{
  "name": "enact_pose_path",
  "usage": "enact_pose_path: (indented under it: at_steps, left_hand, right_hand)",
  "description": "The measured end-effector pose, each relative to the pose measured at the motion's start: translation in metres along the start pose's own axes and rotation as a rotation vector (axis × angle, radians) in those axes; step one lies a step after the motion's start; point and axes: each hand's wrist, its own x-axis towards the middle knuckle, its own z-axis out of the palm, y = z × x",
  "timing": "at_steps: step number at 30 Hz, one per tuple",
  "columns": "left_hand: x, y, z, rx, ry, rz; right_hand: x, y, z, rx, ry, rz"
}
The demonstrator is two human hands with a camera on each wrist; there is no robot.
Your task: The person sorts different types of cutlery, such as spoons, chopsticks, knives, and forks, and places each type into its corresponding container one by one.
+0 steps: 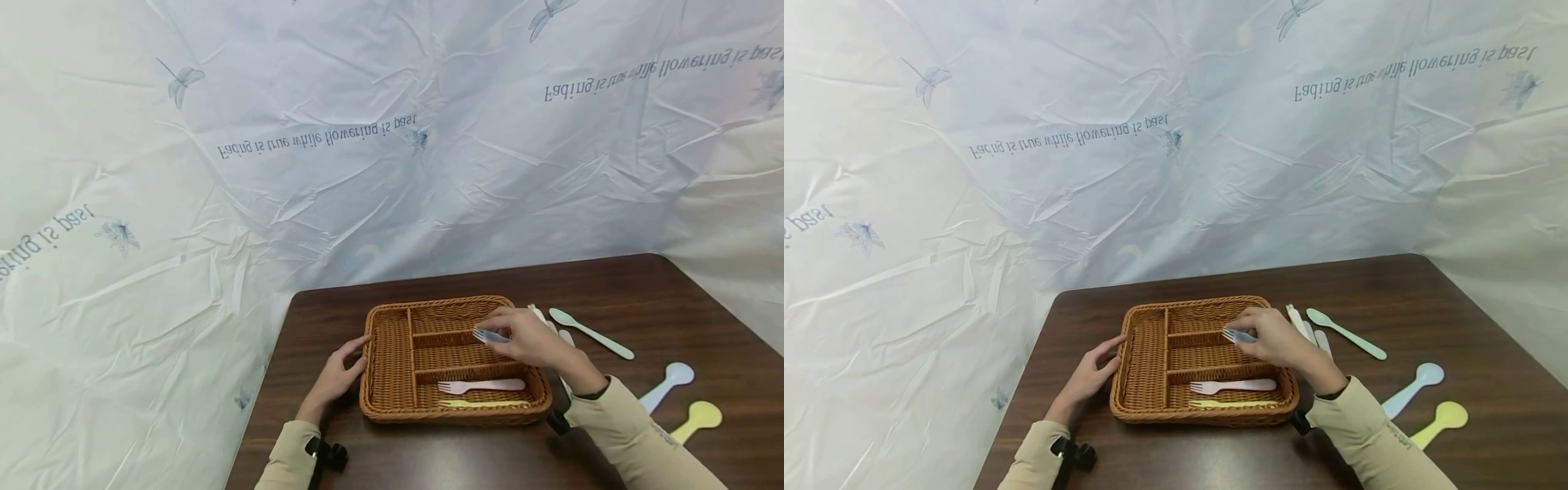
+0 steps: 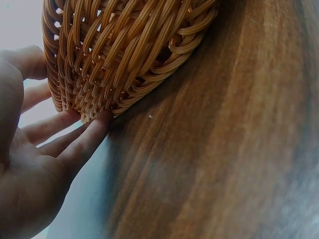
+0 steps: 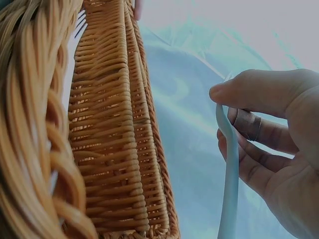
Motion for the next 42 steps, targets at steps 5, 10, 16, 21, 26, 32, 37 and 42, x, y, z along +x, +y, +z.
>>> enact_pose_path:
  at_steps: [5, 10, 16, 21, 26, 32, 37, 42]
  left_hand:
    - [0.001, 0.001, 0.000, -0.006, 0.002, 0.012]
    - [0.001, 0.000, 0.000, -0.011, 0.001, 0.039]
    - [-0.001, -0.001, 0.000, -0.018, -0.003, 0.047]
    - [-0.001, -0.001, 0.000, -0.021, -0.003, 0.046]
    - [0.000, -0.002, 0.001, -0.025, 0.001, 0.051]
    - [0.000, -0.001, 0.001, -0.024, 0.004, 0.029]
    - [0.000, -0.001, 0.001, -0.023, 0.005, 0.021]
    - [0.000, 0.000, 0.001, -0.019, 0.009, 0.027]
  right_hand:
    - [0.001, -0.003, 0.003, 0.014, -0.006, -0.010]
    - [0.003, -0.005, 0.007, 0.009, -0.005, -0.053]
    - [0.005, -0.008, 0.009, 0.005, 0.005, -0.080]
    - [0.006, -0.010, 0.010, 0.000, 0.007, -0.086]
    - [0.007, -0.013, 0.010, 0.016, -0.011, -0.081]
    - [0.007, -0.015, 0.012, 0.006, -0.014, -0.116]
    - [0.006, -0.019, 0.013, 0.017, -0.028, -0.118]
    - [0.007, -0.021, 0.016, 0.033, -0.043, -0.136]
